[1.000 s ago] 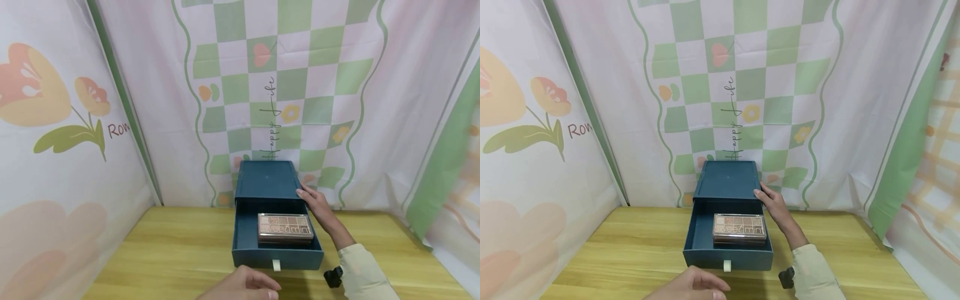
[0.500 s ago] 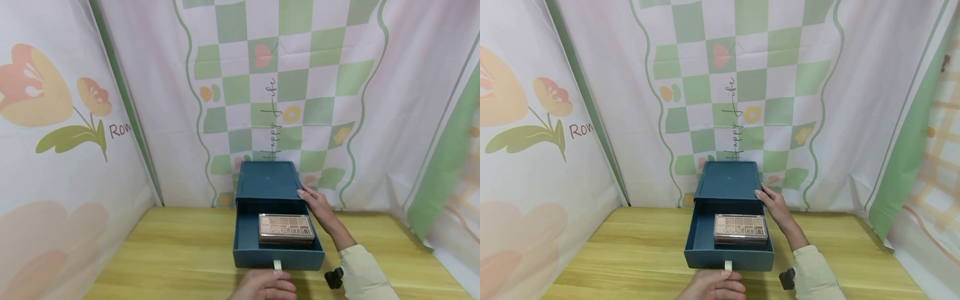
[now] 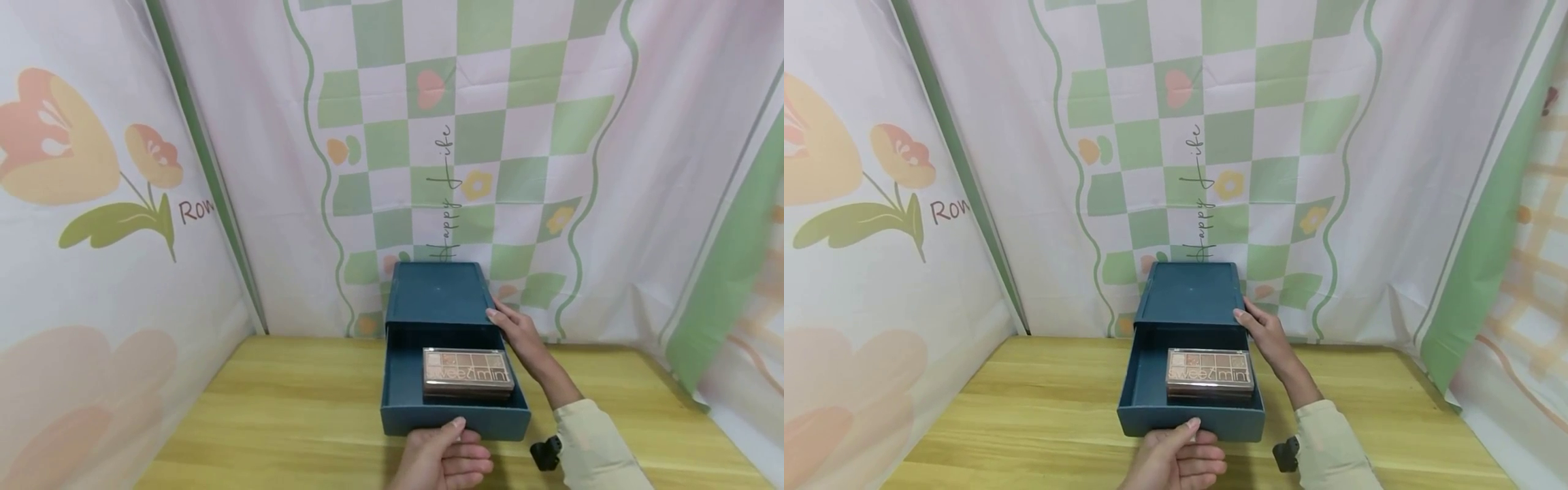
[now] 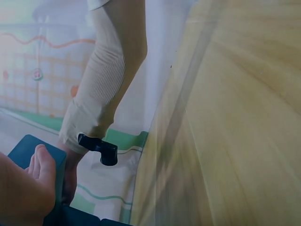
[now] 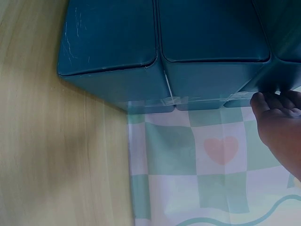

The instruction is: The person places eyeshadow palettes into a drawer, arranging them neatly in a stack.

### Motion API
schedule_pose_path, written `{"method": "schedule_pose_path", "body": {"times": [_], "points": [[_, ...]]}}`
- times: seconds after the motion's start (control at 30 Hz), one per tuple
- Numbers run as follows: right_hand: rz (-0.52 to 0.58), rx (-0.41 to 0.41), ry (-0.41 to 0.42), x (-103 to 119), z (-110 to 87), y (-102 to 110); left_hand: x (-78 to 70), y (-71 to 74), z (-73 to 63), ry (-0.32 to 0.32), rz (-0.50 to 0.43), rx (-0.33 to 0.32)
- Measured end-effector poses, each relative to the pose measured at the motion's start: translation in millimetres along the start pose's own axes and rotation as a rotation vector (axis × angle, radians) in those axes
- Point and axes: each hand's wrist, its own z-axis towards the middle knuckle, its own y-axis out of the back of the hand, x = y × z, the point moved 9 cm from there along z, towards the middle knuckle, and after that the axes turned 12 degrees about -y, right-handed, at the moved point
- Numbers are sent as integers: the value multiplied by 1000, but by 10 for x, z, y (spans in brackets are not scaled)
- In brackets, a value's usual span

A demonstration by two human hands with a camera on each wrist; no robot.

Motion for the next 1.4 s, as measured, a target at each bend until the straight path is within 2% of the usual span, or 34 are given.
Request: {"method": "schedule_pose_path", "body": {"times": [0.27,0.43,0.73,0.9,1.13,1.4], "points": [[-2,6,4,17,-5,-6,-54,10,16,-83,43,-16],[-6,9,3,6,-8,-15,-53,49,38,-96,63,-25],[-9,5,2,-11,9,15,-120,59,88,-151,53,21],[-8,10,-1,-14,12,11,-142,57,111,-158,52,35],[-62,-18,7,0,2,24,-179,73,167,-168,58,18],[-22,8,10,14,-7,11,-225,77,258,-193,66,-18]]}}
